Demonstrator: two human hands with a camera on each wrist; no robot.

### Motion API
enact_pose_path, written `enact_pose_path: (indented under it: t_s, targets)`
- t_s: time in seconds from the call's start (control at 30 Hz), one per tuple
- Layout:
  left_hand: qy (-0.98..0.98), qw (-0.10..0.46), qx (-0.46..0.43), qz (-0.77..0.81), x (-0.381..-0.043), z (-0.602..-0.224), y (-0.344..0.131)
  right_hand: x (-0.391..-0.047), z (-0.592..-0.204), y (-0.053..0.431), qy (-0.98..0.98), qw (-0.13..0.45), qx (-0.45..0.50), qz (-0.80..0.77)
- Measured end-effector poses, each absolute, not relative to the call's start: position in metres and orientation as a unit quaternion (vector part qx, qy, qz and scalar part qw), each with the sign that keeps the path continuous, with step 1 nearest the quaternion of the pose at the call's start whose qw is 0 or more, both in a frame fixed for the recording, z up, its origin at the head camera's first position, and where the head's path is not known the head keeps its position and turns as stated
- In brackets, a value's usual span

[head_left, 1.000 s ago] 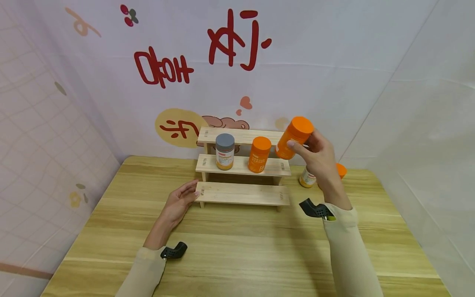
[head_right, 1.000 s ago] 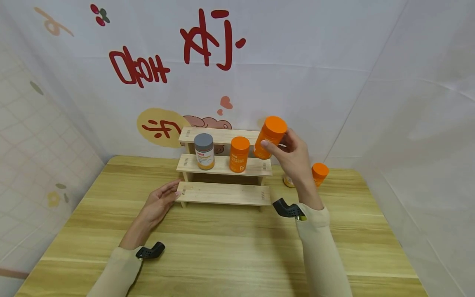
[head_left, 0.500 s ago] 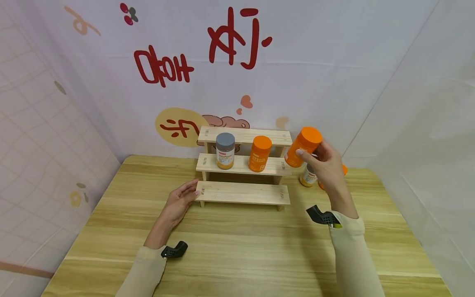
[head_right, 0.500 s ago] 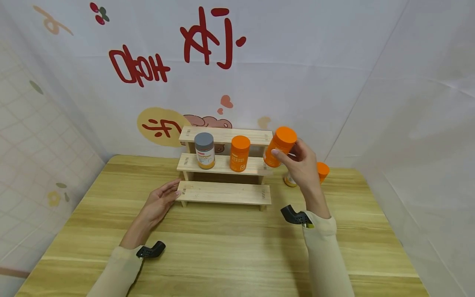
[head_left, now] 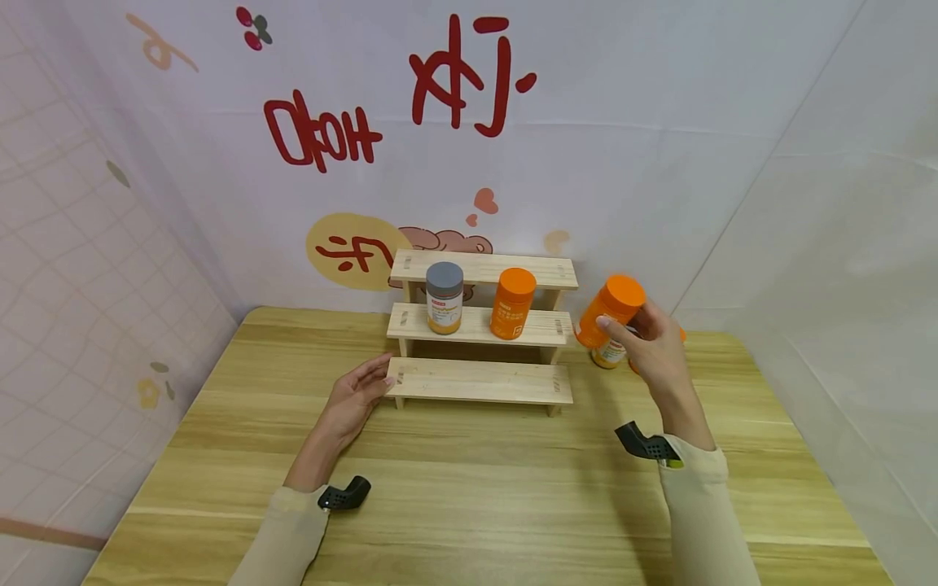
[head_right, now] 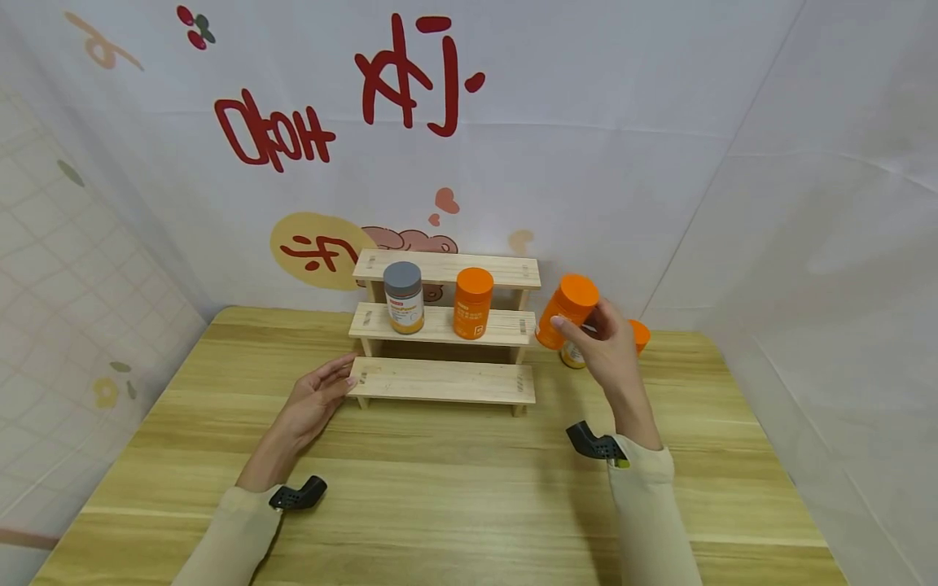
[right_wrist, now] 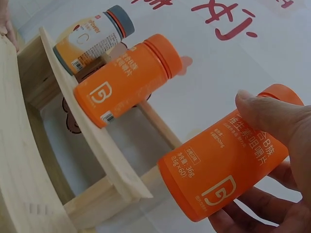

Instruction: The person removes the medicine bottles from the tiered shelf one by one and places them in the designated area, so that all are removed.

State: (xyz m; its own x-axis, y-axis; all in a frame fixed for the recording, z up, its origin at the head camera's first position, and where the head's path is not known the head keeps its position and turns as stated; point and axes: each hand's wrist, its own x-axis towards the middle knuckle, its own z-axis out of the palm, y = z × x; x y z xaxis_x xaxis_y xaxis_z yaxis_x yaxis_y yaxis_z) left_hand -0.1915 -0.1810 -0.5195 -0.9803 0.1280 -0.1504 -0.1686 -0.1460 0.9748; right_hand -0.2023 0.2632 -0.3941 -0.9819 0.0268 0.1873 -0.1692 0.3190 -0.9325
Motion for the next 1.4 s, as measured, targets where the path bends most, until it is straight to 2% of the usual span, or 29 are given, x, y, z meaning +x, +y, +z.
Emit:
enact_pose_path:
  t_s: [1.4]
  targets:
    - [0.637,0.1,-0.02,0.764,-0.192,-0.519,-0.18,-0.182,-0.467,0.312,-0.857,0.03,-0.019,0.515]
